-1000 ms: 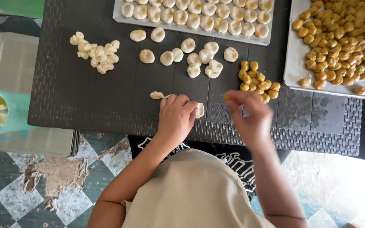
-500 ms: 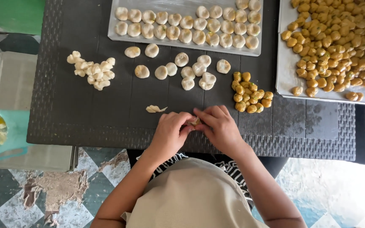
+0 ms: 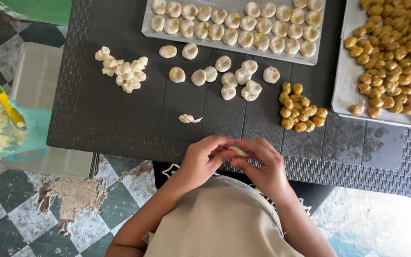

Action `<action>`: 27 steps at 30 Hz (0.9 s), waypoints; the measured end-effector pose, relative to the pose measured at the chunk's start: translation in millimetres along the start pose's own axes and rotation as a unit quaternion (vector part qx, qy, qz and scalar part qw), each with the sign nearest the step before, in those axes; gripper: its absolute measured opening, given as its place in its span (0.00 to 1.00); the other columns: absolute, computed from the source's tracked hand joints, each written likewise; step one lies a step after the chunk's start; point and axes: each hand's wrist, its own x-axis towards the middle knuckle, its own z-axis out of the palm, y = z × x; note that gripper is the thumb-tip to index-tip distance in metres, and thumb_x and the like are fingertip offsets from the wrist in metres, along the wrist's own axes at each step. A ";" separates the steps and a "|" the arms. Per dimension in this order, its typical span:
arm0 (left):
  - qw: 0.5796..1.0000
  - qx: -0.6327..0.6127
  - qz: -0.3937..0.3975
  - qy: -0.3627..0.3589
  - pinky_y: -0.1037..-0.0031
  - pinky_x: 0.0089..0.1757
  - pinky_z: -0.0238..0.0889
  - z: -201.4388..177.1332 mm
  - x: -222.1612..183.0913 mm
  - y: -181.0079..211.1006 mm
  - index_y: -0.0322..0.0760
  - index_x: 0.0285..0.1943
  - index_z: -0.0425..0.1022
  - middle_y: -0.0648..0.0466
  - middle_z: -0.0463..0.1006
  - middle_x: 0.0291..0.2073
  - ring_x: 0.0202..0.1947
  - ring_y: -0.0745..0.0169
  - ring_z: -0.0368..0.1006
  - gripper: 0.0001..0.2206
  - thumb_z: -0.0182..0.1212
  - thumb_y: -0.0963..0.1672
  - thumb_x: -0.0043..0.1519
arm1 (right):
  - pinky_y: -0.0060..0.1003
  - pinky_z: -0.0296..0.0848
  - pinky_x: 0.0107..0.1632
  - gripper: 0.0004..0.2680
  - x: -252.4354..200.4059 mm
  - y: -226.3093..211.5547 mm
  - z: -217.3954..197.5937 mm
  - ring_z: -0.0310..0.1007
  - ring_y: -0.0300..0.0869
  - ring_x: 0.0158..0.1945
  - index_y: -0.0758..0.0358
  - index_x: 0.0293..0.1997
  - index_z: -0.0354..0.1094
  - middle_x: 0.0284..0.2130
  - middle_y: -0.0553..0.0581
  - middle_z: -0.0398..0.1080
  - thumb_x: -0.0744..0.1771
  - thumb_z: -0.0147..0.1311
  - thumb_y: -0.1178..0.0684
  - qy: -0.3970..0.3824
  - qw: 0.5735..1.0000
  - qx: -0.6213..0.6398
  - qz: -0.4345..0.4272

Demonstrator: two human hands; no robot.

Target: A person is manually assembling small stuffed bread pieces by flattening dough, adding filling, and pinching them closed.

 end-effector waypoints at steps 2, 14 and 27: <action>0.999 -0.035 -0.031 -0.001 0.75 0.34 0.78 2.1 0.3 4.6 0.32 0.51 0.82 0.50 0.84 0.32 0.33 0.57 0.85 0.10 0.71 0.37 0.62 | 0.39 0.86 0.40 0.16 -1.1 -2.8 -7.4 0.83 0.46 0.33 0.70 0.51 0.79 0.34 0.60 0.77 0.59 0.73 0.61 0.000 1.000 0.005 0.016; 0.999 -0.032 0.014 0.034 0.72 0.37 0.76 25.7 3.3 6.6 0.44 0.47 0.87 0.52 0.77 0.35 0.35 0.61 0.81 0.11 0.79 0.41 0.56 | 0.43 0.84 0.22 0.05 -10.4 31.3 -2.9 0.79 0.48 0.19 0.79 0.43 0.74 0.25 0.66 0.72 0.65 0.62 0.67 0.078 0.952 0.265 0.132; 0.986 0.136 0.086 0.043 0.69 0.53 0.66 -0.8 3.4 -15.6 0.52 0.46 0.87 0.64 0.88 0.45 0.51 0.60 0.82 0.07 0.76 0.45 0.60 | 0.36 0.80 0.34 0.07 3.6 -0.5 3.2 0.83 0.45 0.26 0.66 0.47 0.80 0.25 0.55 0.79 0.65 0.66 0.60 -0.010 0.996 -0.083 -0.030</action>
